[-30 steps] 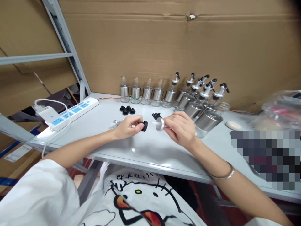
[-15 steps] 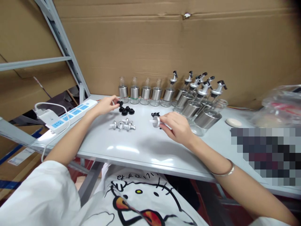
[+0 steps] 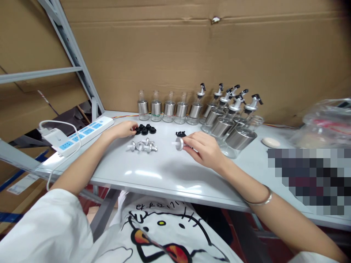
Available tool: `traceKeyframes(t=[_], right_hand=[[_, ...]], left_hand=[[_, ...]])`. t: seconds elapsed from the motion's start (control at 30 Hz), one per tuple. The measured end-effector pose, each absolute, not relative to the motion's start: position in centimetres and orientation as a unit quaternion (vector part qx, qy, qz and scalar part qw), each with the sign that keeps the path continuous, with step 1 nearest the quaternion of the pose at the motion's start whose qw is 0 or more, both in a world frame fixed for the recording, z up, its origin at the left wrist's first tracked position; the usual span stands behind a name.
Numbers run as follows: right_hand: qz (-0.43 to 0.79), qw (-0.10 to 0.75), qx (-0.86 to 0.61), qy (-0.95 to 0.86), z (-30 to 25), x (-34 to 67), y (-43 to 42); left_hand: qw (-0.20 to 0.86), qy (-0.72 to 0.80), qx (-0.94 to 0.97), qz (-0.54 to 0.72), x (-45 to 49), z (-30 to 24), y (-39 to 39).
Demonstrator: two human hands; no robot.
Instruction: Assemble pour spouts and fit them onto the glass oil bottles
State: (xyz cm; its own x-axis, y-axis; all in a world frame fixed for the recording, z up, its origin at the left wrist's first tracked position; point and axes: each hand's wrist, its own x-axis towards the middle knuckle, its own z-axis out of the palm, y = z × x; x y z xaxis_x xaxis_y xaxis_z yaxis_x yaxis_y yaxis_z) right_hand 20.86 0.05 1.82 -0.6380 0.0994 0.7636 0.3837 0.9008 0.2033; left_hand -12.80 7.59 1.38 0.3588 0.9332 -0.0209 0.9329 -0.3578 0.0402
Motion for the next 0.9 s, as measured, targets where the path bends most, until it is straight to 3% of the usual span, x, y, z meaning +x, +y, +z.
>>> traceKeyframes(t=[0.27, 0.53, 0.7, 0.9], right_hand=[[-0.155, 0.365, -0.159, -0.904, 1.7, 20.4, -0.4], [0.010, 0.139, -0.234, -0.962, 0.4, 19.8, -0.8], [0.064, 0.115, -0.247, -0.960, 0.2, 19.7, -1.0], [0.084, 0.150, -0.241, -0.955, 0.3, 19.6, -1.5]], left_hand=[[-0.027, 0.573, 0.819, 0.021, -12.6, 0.3, 7.7], [-0.064, 0.577, 0.812, 0.053, -11.7, 1.1, 6.4], [0.058, 0.500, 0.857, 0.110, -9.8, 2.5, 4.8], [0.223, 0.439, 0.870, 0.006, -8.7, 3.7, 2.5]])
